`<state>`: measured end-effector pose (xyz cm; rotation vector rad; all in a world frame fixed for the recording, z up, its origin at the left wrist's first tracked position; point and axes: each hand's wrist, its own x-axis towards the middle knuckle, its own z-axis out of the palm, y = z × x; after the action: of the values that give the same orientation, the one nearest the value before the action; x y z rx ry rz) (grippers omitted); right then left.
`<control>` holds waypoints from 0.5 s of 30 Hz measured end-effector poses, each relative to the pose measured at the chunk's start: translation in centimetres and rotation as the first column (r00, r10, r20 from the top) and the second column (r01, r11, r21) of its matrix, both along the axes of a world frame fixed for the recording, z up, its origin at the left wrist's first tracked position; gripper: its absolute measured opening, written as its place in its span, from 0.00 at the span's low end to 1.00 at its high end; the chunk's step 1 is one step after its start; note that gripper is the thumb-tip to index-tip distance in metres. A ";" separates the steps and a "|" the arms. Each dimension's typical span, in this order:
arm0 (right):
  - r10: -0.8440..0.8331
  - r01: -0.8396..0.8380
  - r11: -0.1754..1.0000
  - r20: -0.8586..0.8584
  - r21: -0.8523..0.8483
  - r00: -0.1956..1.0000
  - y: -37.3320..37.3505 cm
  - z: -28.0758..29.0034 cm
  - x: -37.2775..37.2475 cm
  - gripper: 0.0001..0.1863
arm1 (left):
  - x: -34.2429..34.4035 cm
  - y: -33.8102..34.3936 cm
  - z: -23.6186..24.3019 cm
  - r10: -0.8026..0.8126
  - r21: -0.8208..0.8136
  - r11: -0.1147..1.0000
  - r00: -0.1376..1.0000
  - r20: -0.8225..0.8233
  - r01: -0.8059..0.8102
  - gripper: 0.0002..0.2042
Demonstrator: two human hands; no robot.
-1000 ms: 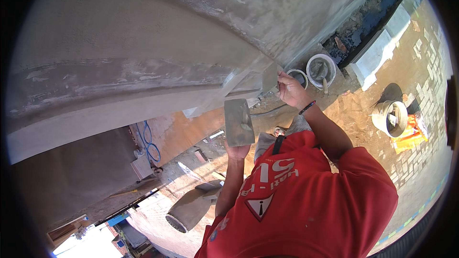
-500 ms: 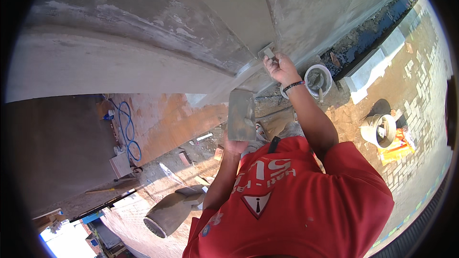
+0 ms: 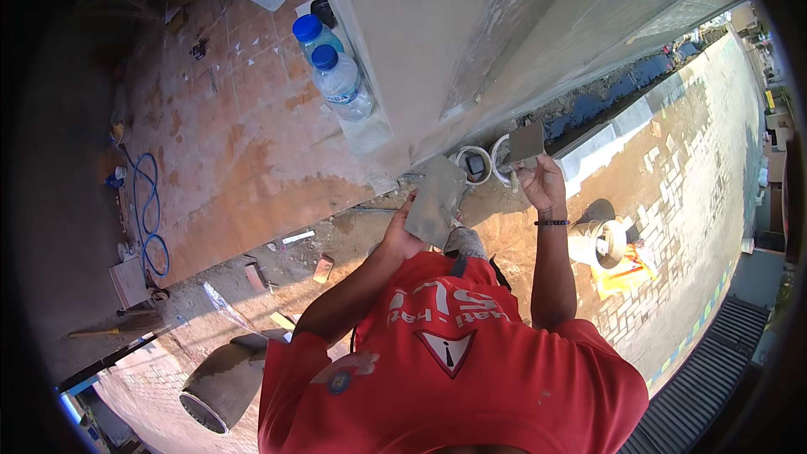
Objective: The person applies plaster to a vertical wall using a trowel and a hawk. They repeatedly scoop plaster from a bucket, spread it on the wall, and smooth the surface. The person works on different sections of the wall, including edges and corners.
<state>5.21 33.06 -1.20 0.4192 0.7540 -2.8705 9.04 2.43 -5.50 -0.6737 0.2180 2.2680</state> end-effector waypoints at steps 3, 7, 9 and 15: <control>0.055 -0.056 0.998 -0.031 -0.027 0.998 -1.9 -1.0 1.7 0.25 | -0.3 -0.1 0.3 -0.003 0.068 0.998 0.999 -0.041 0.005 0.22; 0.076 -0.086 0.985 0.069 0.148 0.995 -2.3 0.8 2.6 0.25 | -1.1 0.7 -0.1 0.040 0.072 0.997 0.987 -0.154 -0.030 0.23; 0.094 -0.110 0.955 0.070 0.274 0.993 -2.5 3.7 2.6 0.25 | -1.5 0.9 0.2 0.042 0.073 0.997 0.991 -0.127 -0.032 0.23; 0.207 -0.218 0.896 0.069 0.386 0.976 -1.1 7.0 5.1 0.24 | -2.7 2.0 1.8 0.031 0.099 0.995 0.991 -0.130 -0.018 0.23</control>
<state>10.32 31.98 5.84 0.3882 1.2916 -2.5005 6.36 4.47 -3.68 -0.4792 0.1614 2.3323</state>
